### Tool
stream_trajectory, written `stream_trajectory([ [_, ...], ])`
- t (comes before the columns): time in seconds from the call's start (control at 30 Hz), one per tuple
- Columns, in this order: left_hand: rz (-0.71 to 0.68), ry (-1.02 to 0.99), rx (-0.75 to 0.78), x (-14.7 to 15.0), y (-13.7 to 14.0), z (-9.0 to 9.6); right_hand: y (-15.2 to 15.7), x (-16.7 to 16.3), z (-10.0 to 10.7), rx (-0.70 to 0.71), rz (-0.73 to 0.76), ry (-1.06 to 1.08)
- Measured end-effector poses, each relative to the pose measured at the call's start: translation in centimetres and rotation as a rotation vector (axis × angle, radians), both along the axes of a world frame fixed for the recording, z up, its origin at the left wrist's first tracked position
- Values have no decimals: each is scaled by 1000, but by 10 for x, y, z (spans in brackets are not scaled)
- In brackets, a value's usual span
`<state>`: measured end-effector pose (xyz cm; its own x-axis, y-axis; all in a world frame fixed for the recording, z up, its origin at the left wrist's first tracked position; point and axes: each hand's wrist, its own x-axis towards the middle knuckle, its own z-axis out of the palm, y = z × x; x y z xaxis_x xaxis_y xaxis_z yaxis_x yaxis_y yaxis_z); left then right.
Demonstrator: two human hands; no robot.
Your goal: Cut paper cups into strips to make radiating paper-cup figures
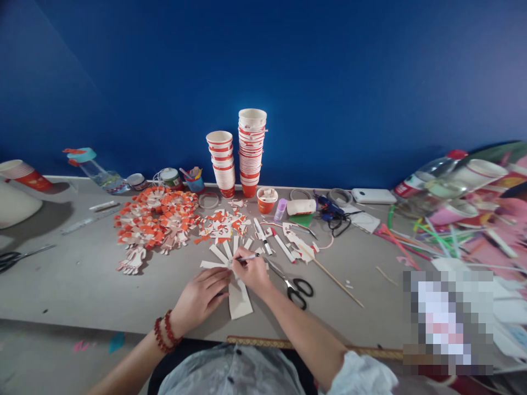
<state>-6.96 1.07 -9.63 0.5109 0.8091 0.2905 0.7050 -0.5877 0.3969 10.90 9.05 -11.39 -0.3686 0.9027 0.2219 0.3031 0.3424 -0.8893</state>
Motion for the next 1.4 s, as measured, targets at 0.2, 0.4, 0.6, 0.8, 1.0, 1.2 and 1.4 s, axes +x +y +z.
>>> stream_trajectory([
  [0.2,3,-8,6,0,0,0,0,0,-4,1,-1,4],
  [0.4,0,-12,12,0,1,1,0,0,0,3,-4,8],
  [0.6,6,-1,3,-1,0,0,0,0,0,-2,-9,16],
  [0.8,2,-13,19,0,0,0,0,1,-3,-6,2,-2],
  [1.0,6,-21,36,0,1,-1,0,0,-3,5,9,-6],
  [1.2,1,-20,19,0,0,-1,0,0,-4,19,3,10],
  [1.4,4,-13,9,0,0,1,0,1,-4,31,-15,23],
])
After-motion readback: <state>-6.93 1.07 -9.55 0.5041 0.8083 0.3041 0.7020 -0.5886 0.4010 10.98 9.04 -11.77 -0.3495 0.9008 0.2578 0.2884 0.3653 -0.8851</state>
